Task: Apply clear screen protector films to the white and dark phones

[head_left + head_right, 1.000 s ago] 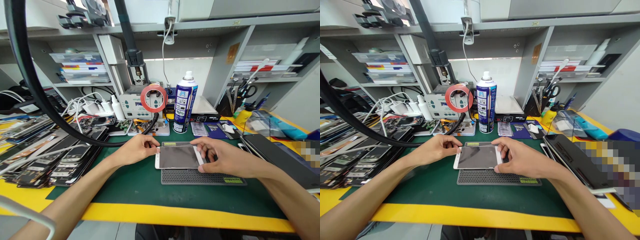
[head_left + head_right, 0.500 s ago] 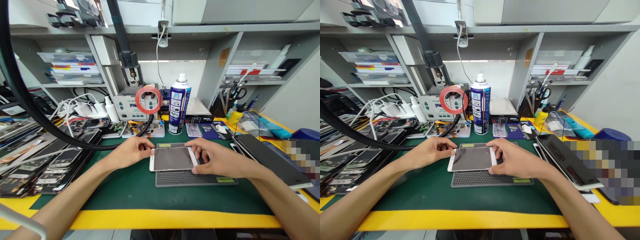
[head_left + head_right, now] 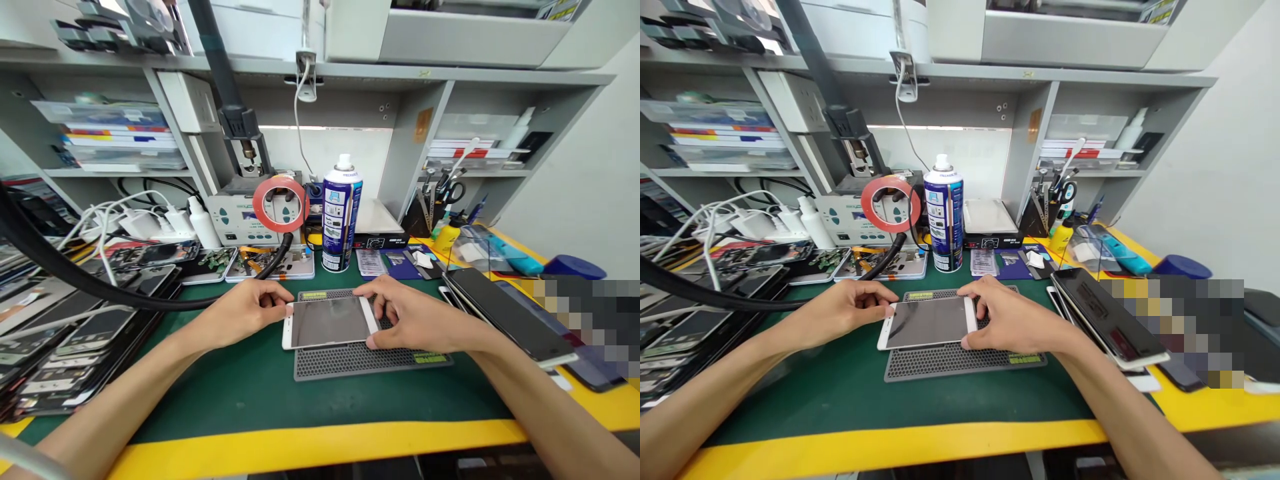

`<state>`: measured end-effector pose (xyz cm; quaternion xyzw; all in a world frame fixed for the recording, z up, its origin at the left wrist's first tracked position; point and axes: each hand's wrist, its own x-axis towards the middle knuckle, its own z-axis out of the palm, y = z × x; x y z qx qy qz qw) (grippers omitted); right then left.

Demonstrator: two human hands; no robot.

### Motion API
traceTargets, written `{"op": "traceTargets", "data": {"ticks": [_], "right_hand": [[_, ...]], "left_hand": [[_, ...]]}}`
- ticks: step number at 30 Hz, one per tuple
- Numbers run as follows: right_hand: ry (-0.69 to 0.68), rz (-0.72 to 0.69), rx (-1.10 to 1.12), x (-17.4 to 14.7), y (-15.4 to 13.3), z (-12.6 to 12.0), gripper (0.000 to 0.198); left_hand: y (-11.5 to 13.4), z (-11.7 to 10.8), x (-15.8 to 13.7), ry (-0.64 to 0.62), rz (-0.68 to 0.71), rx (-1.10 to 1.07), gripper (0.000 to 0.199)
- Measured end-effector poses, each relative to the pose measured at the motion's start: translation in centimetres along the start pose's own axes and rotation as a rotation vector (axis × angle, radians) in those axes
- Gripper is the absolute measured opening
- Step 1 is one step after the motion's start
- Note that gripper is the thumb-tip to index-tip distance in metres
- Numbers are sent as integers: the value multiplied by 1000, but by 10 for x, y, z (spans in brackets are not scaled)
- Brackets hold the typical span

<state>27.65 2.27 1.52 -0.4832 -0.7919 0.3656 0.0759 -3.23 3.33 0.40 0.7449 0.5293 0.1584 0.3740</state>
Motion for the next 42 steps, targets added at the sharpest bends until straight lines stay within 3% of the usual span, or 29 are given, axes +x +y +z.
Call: {"op": "traceTargets", "data": {"ticks": [10, 42], "right_hand": [[7, 2, -14, 0, -2, 0, 78], [-6, 2, -32, 4, 2, 0, 79]], "left_hand": [[9, 0, -1, 9, -22, 2, 38], [4, 4, 0, 26, 1, 39, 45]]}}
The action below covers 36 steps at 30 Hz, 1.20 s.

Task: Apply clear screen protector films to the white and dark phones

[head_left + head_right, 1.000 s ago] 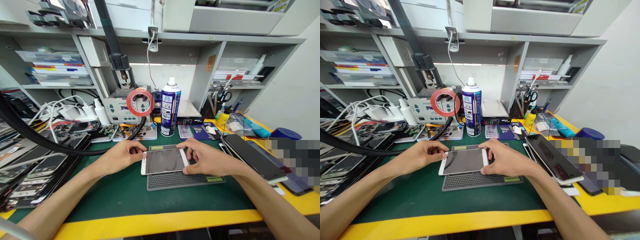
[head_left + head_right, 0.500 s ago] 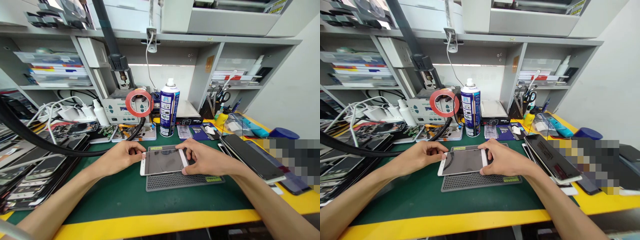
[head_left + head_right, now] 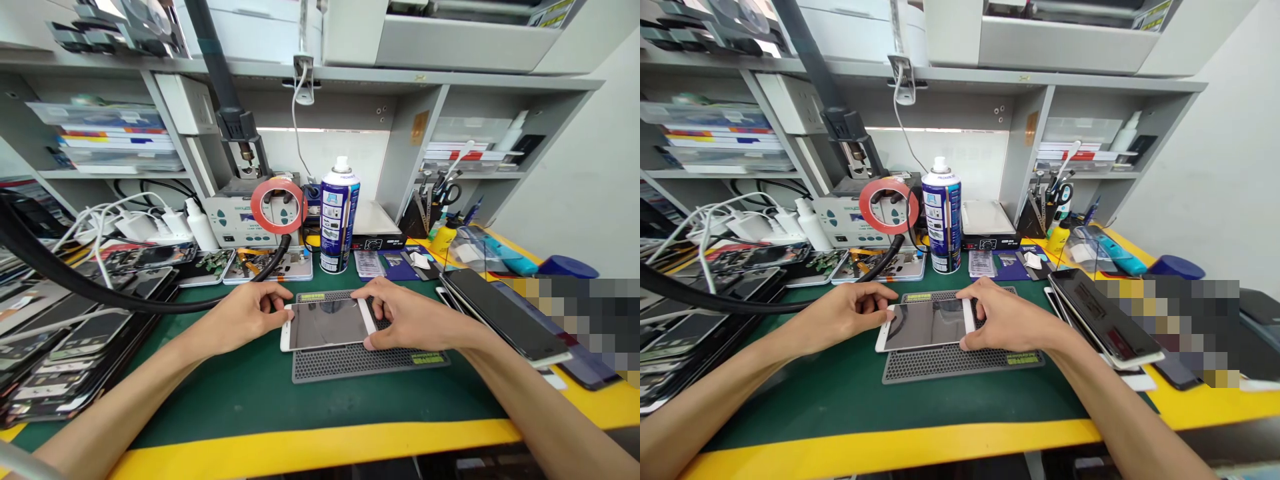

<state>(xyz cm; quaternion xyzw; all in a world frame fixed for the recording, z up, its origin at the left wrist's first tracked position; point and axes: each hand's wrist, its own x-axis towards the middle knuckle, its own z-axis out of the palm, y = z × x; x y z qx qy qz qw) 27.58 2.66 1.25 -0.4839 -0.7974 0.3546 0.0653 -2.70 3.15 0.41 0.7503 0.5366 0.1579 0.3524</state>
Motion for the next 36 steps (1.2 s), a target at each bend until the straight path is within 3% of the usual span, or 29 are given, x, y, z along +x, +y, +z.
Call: {"op": "traceTargets", "data": {"ticks": [26, 36], "right_hand": [[-21, 51, -39, -1, -8, -1, 75], [1, 13, -50, 3, 4, 4, 77]], "left_hand": [[0, 9, 0, 113, -23, 103, 56], [4, 10, 1, 118, -30, 125, 55]]}}
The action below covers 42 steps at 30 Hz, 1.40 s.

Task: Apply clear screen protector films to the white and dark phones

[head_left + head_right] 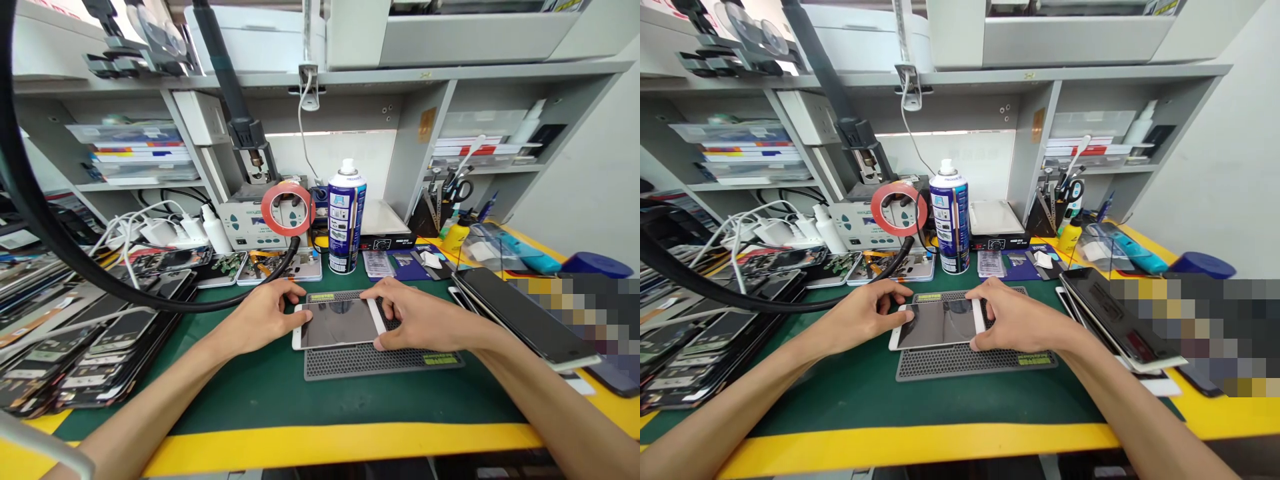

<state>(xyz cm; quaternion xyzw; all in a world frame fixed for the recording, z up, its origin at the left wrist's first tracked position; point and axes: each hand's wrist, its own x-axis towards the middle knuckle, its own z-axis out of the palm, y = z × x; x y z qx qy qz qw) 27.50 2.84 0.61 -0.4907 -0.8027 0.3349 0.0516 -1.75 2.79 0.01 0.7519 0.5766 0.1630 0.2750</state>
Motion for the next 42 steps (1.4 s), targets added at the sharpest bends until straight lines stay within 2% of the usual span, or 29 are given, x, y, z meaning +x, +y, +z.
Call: {"op": "traceTargets", "data": {"ticks": [12, 17, 20, 23, 26, 30, 36, 42], "right_hand": [[-44, -3, -17, -3, -3, -6, 85], [-78, -6, 87, -6, 2, -10, 93], [-56, -13, 265, -7, 3, -13, 82], [35, 67, 465, -4, 3, -13, 65], [103, 146, 580, 0, 2, -12, 59], [127, 171, 584, 4, 1, -10, 60], [146, 133, 584, 7, 8, -7, 61], [166, 97, 526, 9, 16, -5, 53]], "left_hand": [[5, -1, 1, -25, -20, 23, 58], [7, -2, 0, -25, -22, 42, 59], [10, -2, -1, -26, -32, 47, 61], [13, -2, -1, -14, -37, 46, 60], [15, -1, -1, -5, -42, 47, 59], [14, 1, 1, 4, -34, 52, 59], [10, 1, 2, -23, -27, 40, 59], [10, 1, 1, -44, -25, -13, 61]]}}
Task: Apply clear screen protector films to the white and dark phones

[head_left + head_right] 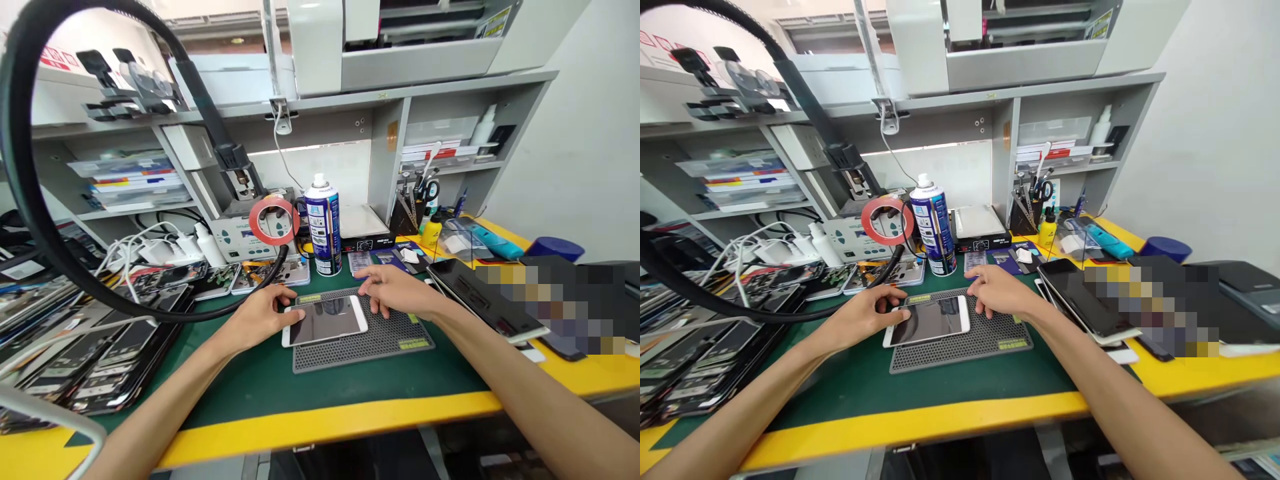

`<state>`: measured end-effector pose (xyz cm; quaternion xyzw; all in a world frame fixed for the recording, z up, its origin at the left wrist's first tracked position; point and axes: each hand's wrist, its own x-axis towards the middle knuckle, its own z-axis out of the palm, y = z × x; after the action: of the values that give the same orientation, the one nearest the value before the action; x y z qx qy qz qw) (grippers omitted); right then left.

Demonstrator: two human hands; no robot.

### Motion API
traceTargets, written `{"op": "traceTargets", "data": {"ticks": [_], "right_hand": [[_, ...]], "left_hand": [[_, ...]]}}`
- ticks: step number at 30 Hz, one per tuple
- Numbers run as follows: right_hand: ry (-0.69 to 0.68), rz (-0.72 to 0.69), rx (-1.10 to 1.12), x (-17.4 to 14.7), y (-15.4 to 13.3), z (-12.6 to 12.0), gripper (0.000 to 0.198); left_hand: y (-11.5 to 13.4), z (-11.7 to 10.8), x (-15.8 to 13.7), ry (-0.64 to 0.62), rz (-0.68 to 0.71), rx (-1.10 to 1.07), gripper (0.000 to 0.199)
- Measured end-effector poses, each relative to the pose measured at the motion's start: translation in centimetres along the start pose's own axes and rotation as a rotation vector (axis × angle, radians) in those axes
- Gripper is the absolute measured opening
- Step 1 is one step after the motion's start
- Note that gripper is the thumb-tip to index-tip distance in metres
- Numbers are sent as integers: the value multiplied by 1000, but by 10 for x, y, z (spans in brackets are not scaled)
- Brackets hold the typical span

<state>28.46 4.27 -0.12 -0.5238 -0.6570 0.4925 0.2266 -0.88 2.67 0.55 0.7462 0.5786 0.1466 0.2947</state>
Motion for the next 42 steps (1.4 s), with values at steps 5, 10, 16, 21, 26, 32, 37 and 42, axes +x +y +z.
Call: {"op": "traceTargets", "data": {"ticks": [5, 10, 16, 21, 26, 32, 37, 42], "right_hand": [[12, -20, 30, 3, 5, 1, 54], [17, -47, 50, 6, 8, 1, 56], [2, -53, 74, 5, 9, 0, 55], [-17, -63, 76, 6, 10, -1, 54], [-19, -64, 66, 6, 10, -2, 53], [2, -57, 58, 6, 9, 0, 52], [11, -50, 44, 8, 10, 1, 48], [18, -33, 20, 8, 8, 4, 44]], "left_hand": [[0, -1, 7, -39, -16, -28, 62], [2, -4, 16, -100, -51, -14, 68], [11, -6, 20, -142, -78, 41, 73], [18, -6, 21, -163, -104, 47, 73], [26, -8, 20, -192, -125, 45, 72], [32, -12, 19, -213, -146, 87, 75], [30, -14, 24, -231, -160, 114, 78], [29, -18, 30, -252, -143, 152, 80]]}}
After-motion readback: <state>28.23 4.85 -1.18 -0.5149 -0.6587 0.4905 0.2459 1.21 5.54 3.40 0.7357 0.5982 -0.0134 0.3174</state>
